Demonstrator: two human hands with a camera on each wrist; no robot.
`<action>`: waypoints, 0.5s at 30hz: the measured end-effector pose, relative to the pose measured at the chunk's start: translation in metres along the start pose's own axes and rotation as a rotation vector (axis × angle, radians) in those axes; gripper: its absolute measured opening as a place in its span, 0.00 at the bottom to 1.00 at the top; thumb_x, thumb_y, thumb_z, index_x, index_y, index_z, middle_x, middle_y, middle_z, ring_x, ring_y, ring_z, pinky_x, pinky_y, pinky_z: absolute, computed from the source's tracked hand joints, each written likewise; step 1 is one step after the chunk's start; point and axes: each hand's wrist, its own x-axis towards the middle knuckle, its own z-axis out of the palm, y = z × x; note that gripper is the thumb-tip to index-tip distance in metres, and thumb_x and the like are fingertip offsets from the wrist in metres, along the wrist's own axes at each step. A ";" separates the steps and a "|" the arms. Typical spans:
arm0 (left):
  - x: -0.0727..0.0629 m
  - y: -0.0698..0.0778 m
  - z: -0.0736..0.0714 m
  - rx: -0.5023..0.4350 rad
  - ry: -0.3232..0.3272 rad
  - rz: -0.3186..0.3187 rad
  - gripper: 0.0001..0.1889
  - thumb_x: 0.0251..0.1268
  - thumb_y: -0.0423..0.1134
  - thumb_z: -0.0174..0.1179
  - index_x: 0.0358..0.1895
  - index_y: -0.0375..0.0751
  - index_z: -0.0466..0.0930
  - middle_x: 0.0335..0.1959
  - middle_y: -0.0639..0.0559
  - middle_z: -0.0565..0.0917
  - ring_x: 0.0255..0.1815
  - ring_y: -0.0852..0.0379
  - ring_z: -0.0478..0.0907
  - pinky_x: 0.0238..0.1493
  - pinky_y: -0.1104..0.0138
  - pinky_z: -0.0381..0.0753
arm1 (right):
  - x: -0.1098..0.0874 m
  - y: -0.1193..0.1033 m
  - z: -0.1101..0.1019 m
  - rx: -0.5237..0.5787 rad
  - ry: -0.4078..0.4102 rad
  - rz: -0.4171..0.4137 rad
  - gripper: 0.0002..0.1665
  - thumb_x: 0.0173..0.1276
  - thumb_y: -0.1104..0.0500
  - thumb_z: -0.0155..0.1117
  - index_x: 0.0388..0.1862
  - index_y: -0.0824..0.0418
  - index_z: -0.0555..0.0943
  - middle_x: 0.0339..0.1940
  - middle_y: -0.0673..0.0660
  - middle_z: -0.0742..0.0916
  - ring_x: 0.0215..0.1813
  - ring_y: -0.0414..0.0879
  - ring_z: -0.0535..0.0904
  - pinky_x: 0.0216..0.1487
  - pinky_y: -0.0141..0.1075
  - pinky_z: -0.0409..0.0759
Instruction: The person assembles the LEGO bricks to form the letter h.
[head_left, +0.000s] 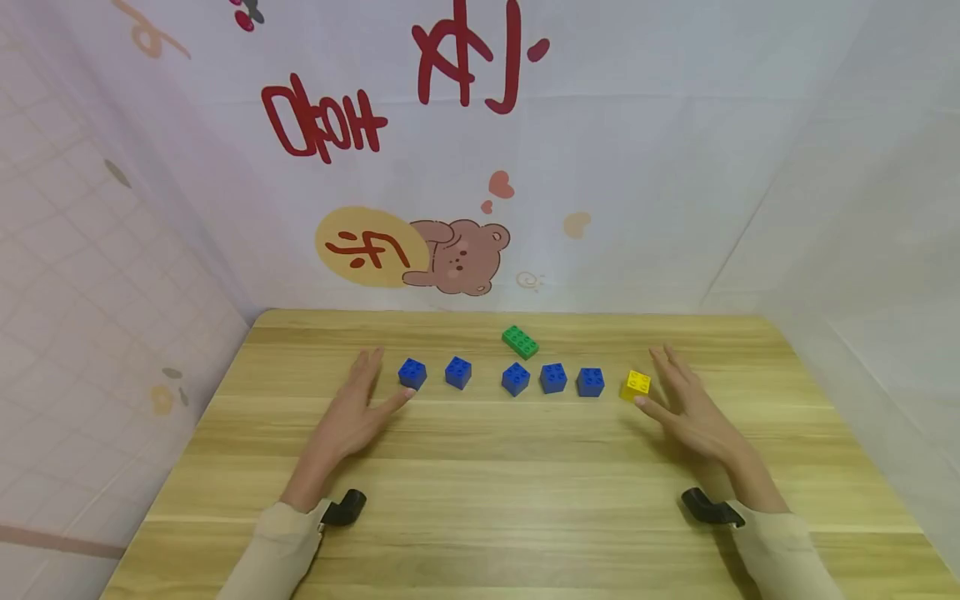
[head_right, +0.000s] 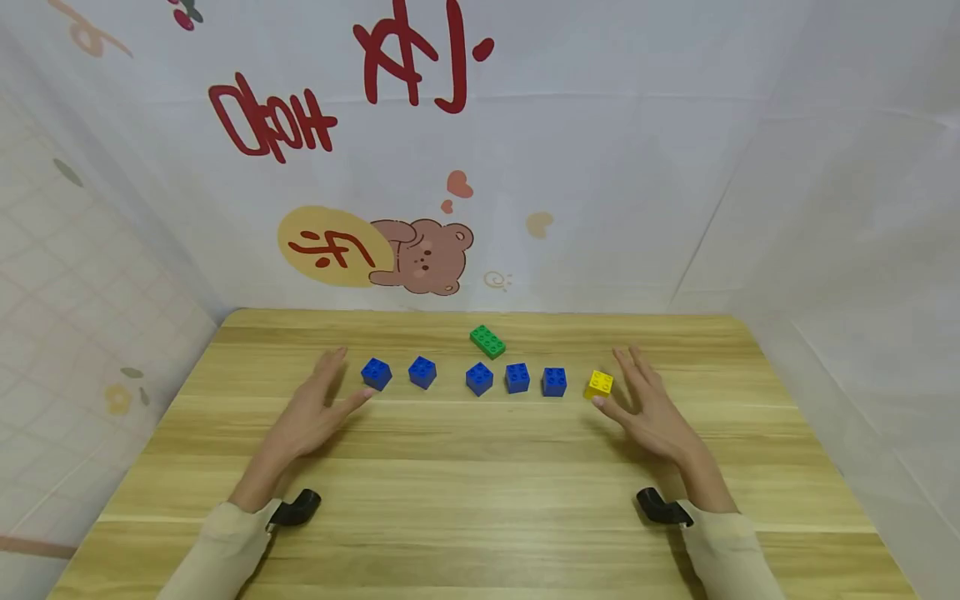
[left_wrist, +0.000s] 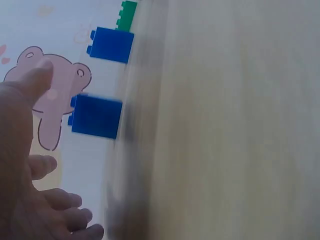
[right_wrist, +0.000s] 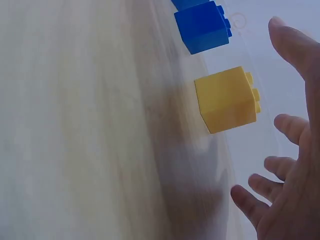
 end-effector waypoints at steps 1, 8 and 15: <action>0.002 0.001 0.001 -0.018 0.001 0.000 0.53 0.68 0.73 0.53 0.85 0.51 0.40 0.86 0.39 0.43 0.85 0.34 0.44 0.79 0.32 0.51 | 0.001 0.000 0.000 0.013 -0.003 -0.003 0.52 0.76 0.42 0.62 0.87 0.46 0.43 0.87 0.60 0.42 0.84 0.73 0.39 0.70 0.82 0.45; 0.014 0.014 0.011 -0.157 0.062 0.002 0.49 0.67 0.59 0.67 0.83 0.43 0.53 0.80 0.39 0.64 0.82 0.38 0.58 0.80 0.41 0.60 | 0.005 0.003 0.005 0.119 -0.013 0.053 0.48 0.75 0.41 0.63 0.84 0.56 0.55 0.79 0.70 0.68 0.75 0.73 0.67 0.73 0.67 0.67; 0.021 0.018 0.021 -0.421 0.171 0.016 0.37 0.61 0.41 0.75 0.72 0.34 0.72 0.68 0.37 0.79 0.69 0.41 0.78 0.69 0.53 0.79 | 0.007 0.001 0.011 0.154 -0.005 0.092 0.44 0.72 0.39 0.67 0.81 0.51 0.63 0.80 0.64 0.68 0.75 0.72 0.67 0.73 0.67 0.68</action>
